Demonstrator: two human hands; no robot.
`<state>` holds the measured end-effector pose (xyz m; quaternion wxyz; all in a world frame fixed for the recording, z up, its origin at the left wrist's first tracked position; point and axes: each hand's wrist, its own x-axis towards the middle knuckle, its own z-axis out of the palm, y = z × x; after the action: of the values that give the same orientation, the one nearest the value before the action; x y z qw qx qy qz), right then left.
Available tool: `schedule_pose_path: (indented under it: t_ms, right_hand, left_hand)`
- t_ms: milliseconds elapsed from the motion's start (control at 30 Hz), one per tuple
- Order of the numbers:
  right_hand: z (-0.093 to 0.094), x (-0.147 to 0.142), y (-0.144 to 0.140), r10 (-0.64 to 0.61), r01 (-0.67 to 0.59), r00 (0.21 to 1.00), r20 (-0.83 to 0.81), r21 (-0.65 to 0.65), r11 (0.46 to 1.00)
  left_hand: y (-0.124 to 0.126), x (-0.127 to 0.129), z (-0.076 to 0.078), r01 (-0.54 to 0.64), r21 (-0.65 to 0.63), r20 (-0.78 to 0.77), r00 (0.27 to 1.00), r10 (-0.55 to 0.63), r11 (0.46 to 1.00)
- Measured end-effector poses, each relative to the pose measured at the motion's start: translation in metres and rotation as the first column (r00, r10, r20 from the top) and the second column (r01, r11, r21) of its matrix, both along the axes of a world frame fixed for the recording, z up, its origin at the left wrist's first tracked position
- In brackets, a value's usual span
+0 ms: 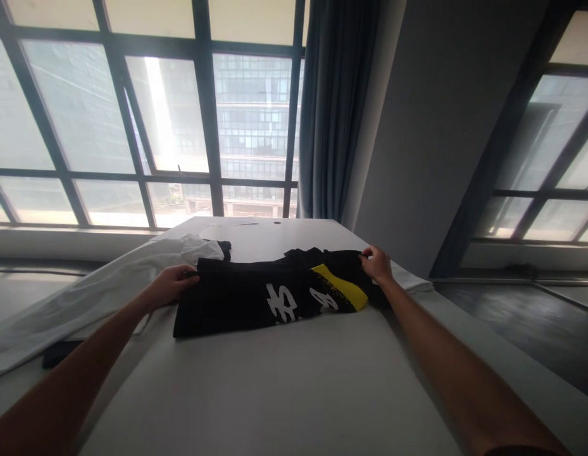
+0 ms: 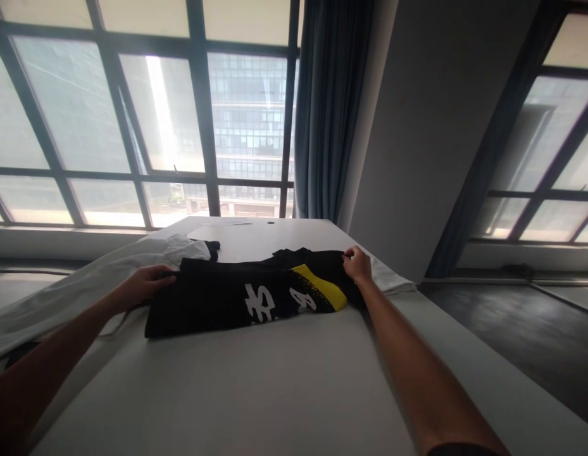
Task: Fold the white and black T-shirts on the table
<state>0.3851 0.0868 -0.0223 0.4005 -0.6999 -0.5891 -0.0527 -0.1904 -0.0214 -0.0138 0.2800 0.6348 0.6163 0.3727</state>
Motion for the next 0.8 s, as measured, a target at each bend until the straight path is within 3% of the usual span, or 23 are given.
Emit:
schedule_pose_path:
  t_ms: [133, 267, 367, 433, 533, 667, 800]
  right_hand:
    - [-0.015, -0.011, 0.003, 0.015, -0.007, 0.999, 0.040, -0.195, 0.981]
    - [-0.018, -0.010, -0.014, 0.184, -0.090, 0.947, 0.262, -0.335, 0.938]
    - [-0.014, 0.001, -0.032, 0.171, 0.001, 0.918, 0.359, -0.432, 0.902]
    - [-0.009, 0.012, -0.042, 0.136, 0.061, 0.922, 0.364, -0.483, 0.873]
    - [0.000, 0.032, -0.053, 0.223, -0.037, 0.944, 0.245, -0.591, 0.806]
    - [0.007, 0.052, -0.064, 0.341, -0.223, 0.939, 0.047, -0.674, 0.705]
    - [0.009, 0.055, -0.073, 0.282, -0.228, 0.958, -0.056, -0.743, 0.629]
  left_hand:
    - [0.007, 0.007, -0.015, -0.039, 0.074, -0.315, 0.947, 0.060, 0.996]
    - [0.004, 0.017, -0.014, 0.033, 0.166, -0.512, 0.857, 0.058, 0.986]
    - [-0.006, 0.018, -0.005, 0.027, -0.013, -0.597, 0.802, -0.030, 1.000]
    - [-0.013, 0.014, -0.001, -0.044, -0.259, -0.583, 0.804, -0.120, 0.965]
    - [-0.022, 0.010, -0.001, -0.055, -0.503, -0.473, 0.853, -0.221, 0.863]
    - [-0.025, 0.015, -0.003, 0.038, -0.527, -0.394, 0.875, -0.283, 0.849]
    - [-0.022, 0.021, -0.004, 0.057, -0.495, -0.378, 0.884, -0.275, 0.867]
